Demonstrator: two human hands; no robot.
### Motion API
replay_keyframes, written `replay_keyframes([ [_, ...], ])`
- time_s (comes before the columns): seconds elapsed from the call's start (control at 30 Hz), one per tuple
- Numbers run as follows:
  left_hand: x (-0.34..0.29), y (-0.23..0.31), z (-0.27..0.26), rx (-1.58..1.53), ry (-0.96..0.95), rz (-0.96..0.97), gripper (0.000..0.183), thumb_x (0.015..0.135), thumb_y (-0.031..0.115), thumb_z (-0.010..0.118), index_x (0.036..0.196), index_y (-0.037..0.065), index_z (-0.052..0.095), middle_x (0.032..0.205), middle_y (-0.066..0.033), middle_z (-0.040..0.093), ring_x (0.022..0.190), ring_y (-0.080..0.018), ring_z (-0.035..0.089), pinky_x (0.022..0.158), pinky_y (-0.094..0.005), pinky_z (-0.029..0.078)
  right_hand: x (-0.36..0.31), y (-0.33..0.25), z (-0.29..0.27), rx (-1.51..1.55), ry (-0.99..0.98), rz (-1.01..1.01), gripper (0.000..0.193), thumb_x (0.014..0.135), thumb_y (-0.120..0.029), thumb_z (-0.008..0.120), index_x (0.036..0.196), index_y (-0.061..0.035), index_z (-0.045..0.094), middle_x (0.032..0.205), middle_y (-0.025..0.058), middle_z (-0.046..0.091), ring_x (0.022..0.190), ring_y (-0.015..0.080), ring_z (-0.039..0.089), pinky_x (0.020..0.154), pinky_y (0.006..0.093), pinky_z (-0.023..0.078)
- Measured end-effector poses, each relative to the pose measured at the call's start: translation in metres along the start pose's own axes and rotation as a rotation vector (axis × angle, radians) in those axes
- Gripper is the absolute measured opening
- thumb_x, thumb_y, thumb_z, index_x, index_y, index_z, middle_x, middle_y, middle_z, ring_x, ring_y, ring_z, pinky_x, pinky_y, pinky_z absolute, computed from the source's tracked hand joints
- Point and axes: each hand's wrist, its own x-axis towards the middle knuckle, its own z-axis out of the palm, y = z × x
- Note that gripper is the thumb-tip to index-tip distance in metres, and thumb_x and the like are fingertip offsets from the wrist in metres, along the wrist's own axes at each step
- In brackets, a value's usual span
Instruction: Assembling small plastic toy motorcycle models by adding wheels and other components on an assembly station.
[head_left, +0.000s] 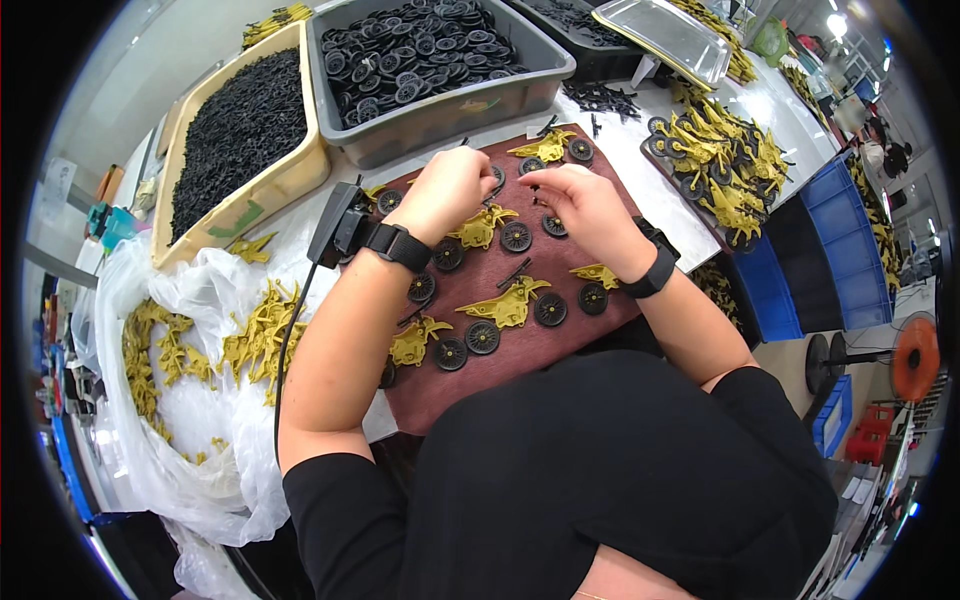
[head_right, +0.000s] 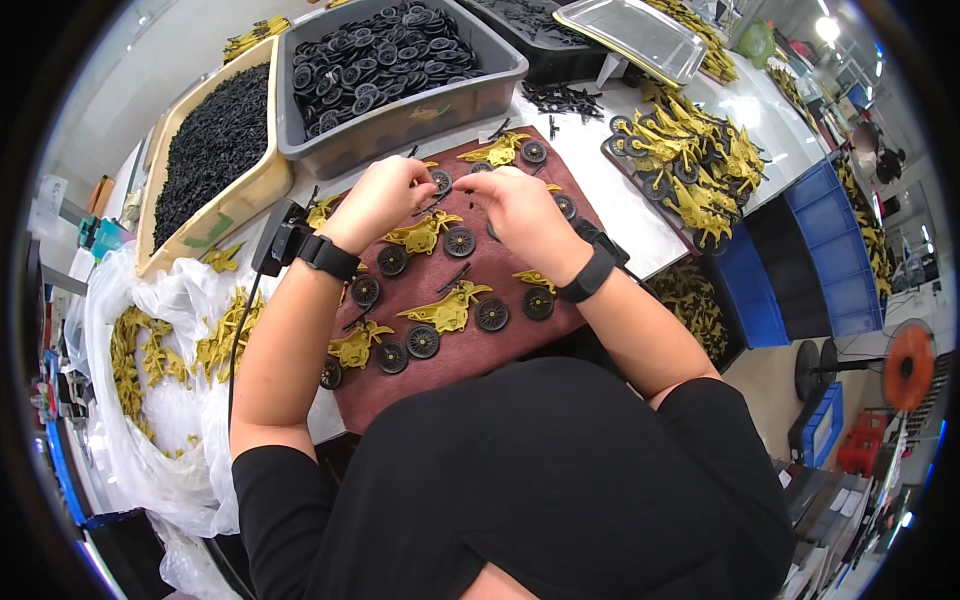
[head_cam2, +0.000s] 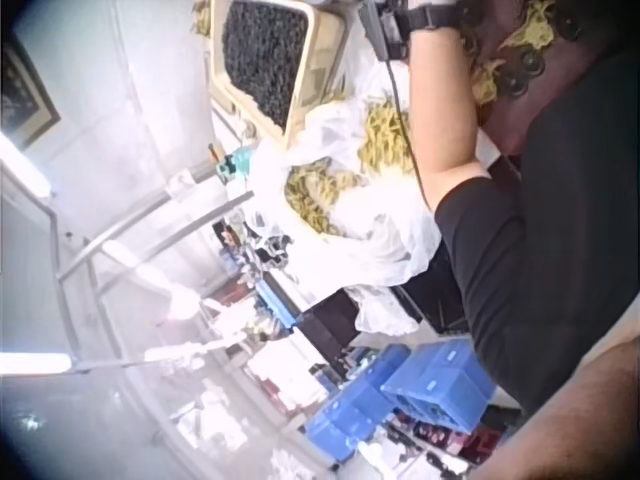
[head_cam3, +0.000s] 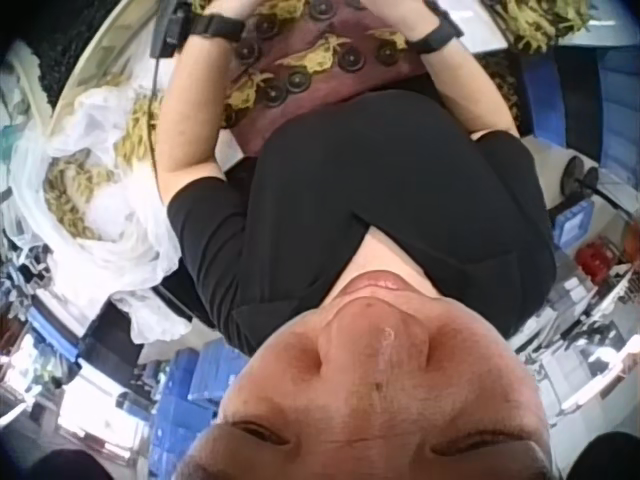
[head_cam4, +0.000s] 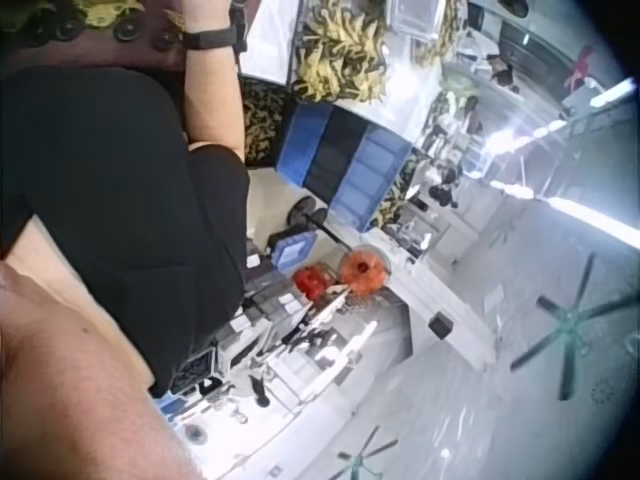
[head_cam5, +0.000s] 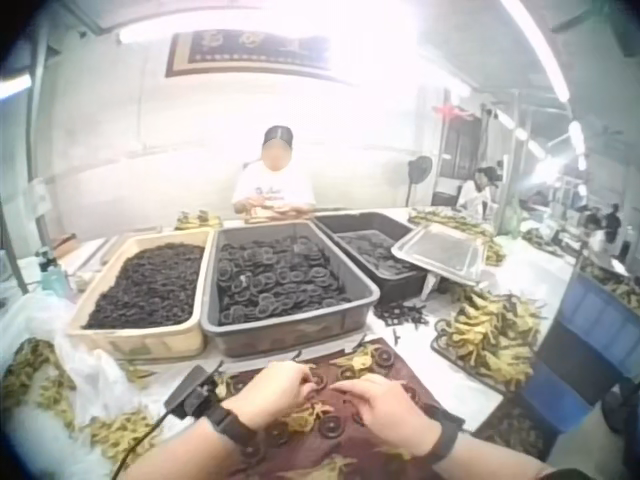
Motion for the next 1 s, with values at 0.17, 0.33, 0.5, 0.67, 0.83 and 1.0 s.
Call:
replay_keyframes([
  [0.17, -0.017, -0.012, 0.003, 0.094, -0.049, -0.076, 0.018, 0.077, 0.014, 0.068, 0.084, -0.002, 0.068, 0.08, -0.021, 0.066, 0.08, -0.0353, 0.065, 0.071, -0.0405, 0.05, 0.002, -0.011, 0.02, -0.142, -0.051, -0.005, 0.02, 0.078, -0.005, 0.066, 0.098, -0.0004, 0.065, 0.086, 0.0158, 0.065, 0.078, 0.0291, 0.063, 0.072, 0.0358, 0.051],
  [0.33, -0.025, -0.021, 0.007, 0.213, -0.081, -0.102, 0.017, 0.073, 0.014, 0.072, 0.08, 0.0, 0.067, 0.077, -0.0204, 0.065, 0.079, -0.0354, 0.064, 0.071, -0.0406, 0.05, 0.002, -0.021, 0.034, -0.195, -0.227, 0.001, 0.012, 0.078, -0.01, 0.066, 0.085, -0.0008, 0.064, 0.079, 0.0164, 0.063, 0.078, 0.033, 0.061, 0.071, 0.0398, 0.049],
  [0.5, -0.026, -0.031, 0.013, 0.21, -0.112, -0.048, 0.015, 0.074, 0.015, 0.07, 0.079, 0.001, 0.067, 0.075, -0.0209, 0.063, 0.075, -0.0372, 0.062, 0.068, -0.0423, 0.049, 0.002, -0.018, 0.044, -0.279, -0.321, -0.035, 0.01, 0.079, -0.008, 0.062, 0.08, 0.0019, 0.063, 0.075, 0.0179, 0.061, 0.078, 0.034, 0.06, 0.072, 0.0417, 0.048],
  [0.67, -0.031, -0.032, 0.014, 0.2, -0.095, 0.048, 0.013, 0.074, 0.013, 0.068, 0.078, 0.0, 0.066, 0.074, -0.0216, 0.062, 0.074, -0.0378, 0.061, 0.067, -0.043, 0.049, -0.003, -0.021, 0.048, -0.334, -0.341, -0.029, 0.011, 0.078, -0.006, 0.059, 0.074, 0.0035, 0.061, 0.073, 0.0193, 0.06, 0.077, 0.0348, 0.059, 0.074, 0.0425, 0.048],
  [0.83, -0.027, -0.035, 0.015, 0.184, -0.125, 0.024, 0.013, 0.073, 0.012, 0.068, 0.08, 0.001, 0.067, 0.074, -0.0213, 0.062, 0.073, -0.0367, 0.062, 0.067, -0.0416, 0.049, -0.005, -0.019, 0.053, -0.357, -0.338, -0.037, 0.012, 0.078, -0.006, 0.059, 0.071, 0.0041, 0.06, 0.072, 0.0208, 0.059, 0.075, 0.0363, 0.059, 0.073, 0.0432, 0.049],
  [1.0, -0.026, -0.038, 0.018, 0.17, -0.111, 0.025, 0.012, 0.072, 0.01, 0.068, 0.081, 0.001, 0.068, 0.074, -0.0205, 0.063, 0.072, -0.0352, 0.063, 0.066, -0.0402, 0.05, -0.002, -0.023, 0.055, -0.436, -0.401, 0.001, 0.013, 0.078, -0.005, 0.058, 0.069, 0.0042, 0.058, 0.071, 0.021, 0.059, 0.073, 0.0369, 0.059, 0.071, 0.0442, 0.049],
])
